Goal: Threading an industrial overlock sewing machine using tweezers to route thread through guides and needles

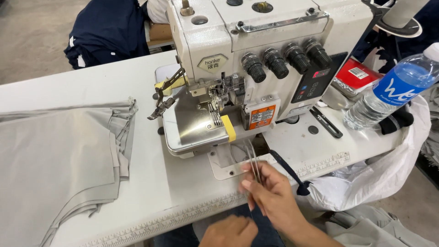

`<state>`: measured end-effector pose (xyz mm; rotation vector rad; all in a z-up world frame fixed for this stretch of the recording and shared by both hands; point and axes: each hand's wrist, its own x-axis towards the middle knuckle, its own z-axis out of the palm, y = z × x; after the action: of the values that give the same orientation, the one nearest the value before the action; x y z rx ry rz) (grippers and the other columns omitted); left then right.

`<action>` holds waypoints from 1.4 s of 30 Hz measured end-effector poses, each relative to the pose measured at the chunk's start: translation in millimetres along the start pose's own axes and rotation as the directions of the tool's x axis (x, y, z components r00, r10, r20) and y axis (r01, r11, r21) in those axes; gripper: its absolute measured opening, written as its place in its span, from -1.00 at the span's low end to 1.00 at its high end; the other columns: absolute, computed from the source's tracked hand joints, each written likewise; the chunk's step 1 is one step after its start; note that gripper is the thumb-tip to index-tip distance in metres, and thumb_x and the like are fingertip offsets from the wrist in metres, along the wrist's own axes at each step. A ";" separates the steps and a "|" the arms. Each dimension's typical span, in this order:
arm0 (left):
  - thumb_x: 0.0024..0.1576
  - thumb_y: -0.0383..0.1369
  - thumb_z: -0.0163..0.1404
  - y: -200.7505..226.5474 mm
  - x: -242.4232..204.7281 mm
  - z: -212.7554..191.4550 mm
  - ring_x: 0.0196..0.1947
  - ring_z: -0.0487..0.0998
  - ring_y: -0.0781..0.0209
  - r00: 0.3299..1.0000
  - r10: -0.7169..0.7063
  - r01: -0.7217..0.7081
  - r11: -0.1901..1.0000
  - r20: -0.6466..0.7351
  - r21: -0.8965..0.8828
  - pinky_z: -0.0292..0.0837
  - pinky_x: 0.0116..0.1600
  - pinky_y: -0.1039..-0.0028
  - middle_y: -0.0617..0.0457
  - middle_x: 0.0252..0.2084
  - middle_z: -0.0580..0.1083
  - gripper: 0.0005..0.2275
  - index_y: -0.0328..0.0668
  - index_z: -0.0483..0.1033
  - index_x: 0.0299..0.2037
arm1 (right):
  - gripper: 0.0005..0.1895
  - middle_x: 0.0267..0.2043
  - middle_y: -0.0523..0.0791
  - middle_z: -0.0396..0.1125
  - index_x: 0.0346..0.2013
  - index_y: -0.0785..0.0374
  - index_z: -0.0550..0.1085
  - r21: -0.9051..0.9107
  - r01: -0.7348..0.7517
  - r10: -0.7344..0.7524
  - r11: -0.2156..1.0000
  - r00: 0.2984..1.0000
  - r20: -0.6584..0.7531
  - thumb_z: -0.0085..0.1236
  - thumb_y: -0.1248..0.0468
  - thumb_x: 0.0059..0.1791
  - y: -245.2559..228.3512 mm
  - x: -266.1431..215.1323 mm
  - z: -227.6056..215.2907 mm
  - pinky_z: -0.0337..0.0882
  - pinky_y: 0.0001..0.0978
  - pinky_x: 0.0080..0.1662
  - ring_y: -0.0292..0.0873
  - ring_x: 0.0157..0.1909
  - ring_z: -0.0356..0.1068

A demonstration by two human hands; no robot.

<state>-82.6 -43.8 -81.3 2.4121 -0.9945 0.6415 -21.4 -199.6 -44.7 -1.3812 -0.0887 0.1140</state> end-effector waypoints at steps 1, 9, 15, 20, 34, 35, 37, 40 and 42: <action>0.20 -0.38 -0.04 7.0 -1.0 -1.4 -0.63 0.30 0.16 1.000 -0.007 0.007 1.000 0.000 0.001 0.18 -0.58 0.34 0.07 -0.55 0.26 -0.84 -0.10 0.35 -0.45 | -0.77 -0.45 -0.02 0.44 -0.02 0.40 0.50 0.000 -0.005 0.005 1.000 1.000 0.005 0.11 0.49 0.02 5.6 -4.1 -1.4 0.26 -0.57 -0.71 -0.30 -0.75 0.21; 0.35 -0.40 -0.05 17.3 27.0 -39.5 -0.61 0.25 0.20 0.996 0.070 -0.063 0.988 0.046 -0.137 0.17 -0.51 0.42 0.07 -0.55 0.24 -0.71 -0.09 0.29 -0.48 | -0.75 -0.35 0.19 0.45 -0.06 0.57 0.48 0.329 0.032 -0.049 0.944 0.998 0.043 -0.01 0.42 0.05 -11.1 -36.6 -3.5 -0.03 -0.49 -0.65 -0.34 -0.77 -0.05; 0.23 -0.30 -0.01 41.7 0.4 17.6 -0.78 0.22 0.38 0.964 -0.248 0.240 0.967 -0.101 -0.085 0.10 -0.64 0.48 0.27 -0.68 0.15 -0.69 0.12 0.32 -0.61 | -0.77 -0.52 0.17 0.37 -0.13 0.55 0.50 0.207 -0.229 0.237 0.951 0.972 -0.010 0.21 0.53 -0.08 7.5 -43.3 -32.0 0.12 -0.44 -0.69 -0.05 -0.68 0.23; 0.13 -0.33 -0.01 42.9 -20.4 53.0 -0.79 0.12 0.44 0.932 -0.273 0.279 0.960 -0.239 -0.006 0.02 -0.64 0.50 0.31 -0.71 0.12 -0.67 0.13 0.18 -0.68 | -0.67 -0.33 0.22 0.42 -0.03 0.57 0.50 0.301 -0.246 0.265 0.921 0.964 -0.021 0.12 0.64 -0.09 37.6 -47.5 -41.7 0.24 -0.35 -0.66 -0.16 -0.75 0.12; 0.25 -0.50 -0.13 5.2 83.1 -70.7 -0.10 0.57 0.10 0.963 0.256 -0.269 0.940 -0.086 -0.208 0.12 0.46 -0.02 -0.06 -0.28 0.50 -0.86 -0.20 0.49 -0.09 | -0.88 -0.59 0.12 0.46 -0.37 0.63 0.57 0.190 -0.083 0.113 0.978 0.982 -0.150 0.17 0.51 -0.07 -9.0 -87.9 -45.3 0.30 -0.36 -0.43 -0.11 -0.56 0.42; 0.32 -0.51 -0.09 3.2 86.9 -74.8 -0.28 0.44 0.09 0.944 0.330 -0.318 0.909 0.001 -0.269 0.24 0.18 0.11 -0.03 -0.38 0.41 -0.91 -0.20 0.42 -0.25 | -0.89 -0.60 0.10 0.42 -0.44 0.59 0.54 0.143 0.010 0.010 0.990 0.991 -0.136 0.14 0.51 -0.09 -18.9 -86.8 -39.6 0.17 -0.37 -0.48 -0.16 -0.59 0.31; 0.38 -0.53 -0.06 -0.6 88.7 -71.2 -0.46 0.31 0.08 0.901 0.424 -0.369 0.862 0.093 -0.348 0.36 -0.10 0.24 -0.01 -0.47 0.32 -0.75 -0.19 0.36 -0.41 | -0.88 -0.61 0.09 0.37 -0.52 0.54 0.51 0.102 0.105 -0.090 0.989 0.986 -0.143 0.12 0.50 -0.11 -26.4 -79.7 -46.1 0.04 -0.39 -0.52 -0.21 -0.62 0.19; 0.24 -0.44 -0.07 -11.0 86.1 -54.9 -0.50 0.34 0.12 0.873 0.459 -0.472 0.881 0.166 0.045 0.20 -0.38 0.36 0.09 -0.47 0.33 -0.86 -0.01 0.40 -0.38 | -0.92 -0.46 -0.10 0.45 -0.40 0.34 0.56 -0.233 0.234 -0.230 0.944 0.972 0.045 0.11 0.44 -0.07 -20.3 -49.1 -85.6 0.36 -0.42 -0.35 -0.25 -0.45 0.38; 0.10 -0.41 -0.10 -18.1 83.8 -47.8 -0.51 0.32 0.17 0.883 0.397 -0.452 0.862 0.251 0.229 0.17 -0.49 0.40 0.16 -0.51 0.32 -0.89 0.05 0.33 -0.46 | -0.88 -0.40 -0.17 0.43 -0.15 0.26 0.50 -0.779 0.285 -0.333 0.559 0.937 0.103 0.06 0.33 0.04 -15.1 -18.7 -119.1 0.46 -0.55 -0.46 -0.34 -0.52 0.35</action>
<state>-28.0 -49.5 0.1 2.5505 -1.6553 0.7462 -24.1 -320.8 -52.0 -2.2416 -0.3745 -0.3116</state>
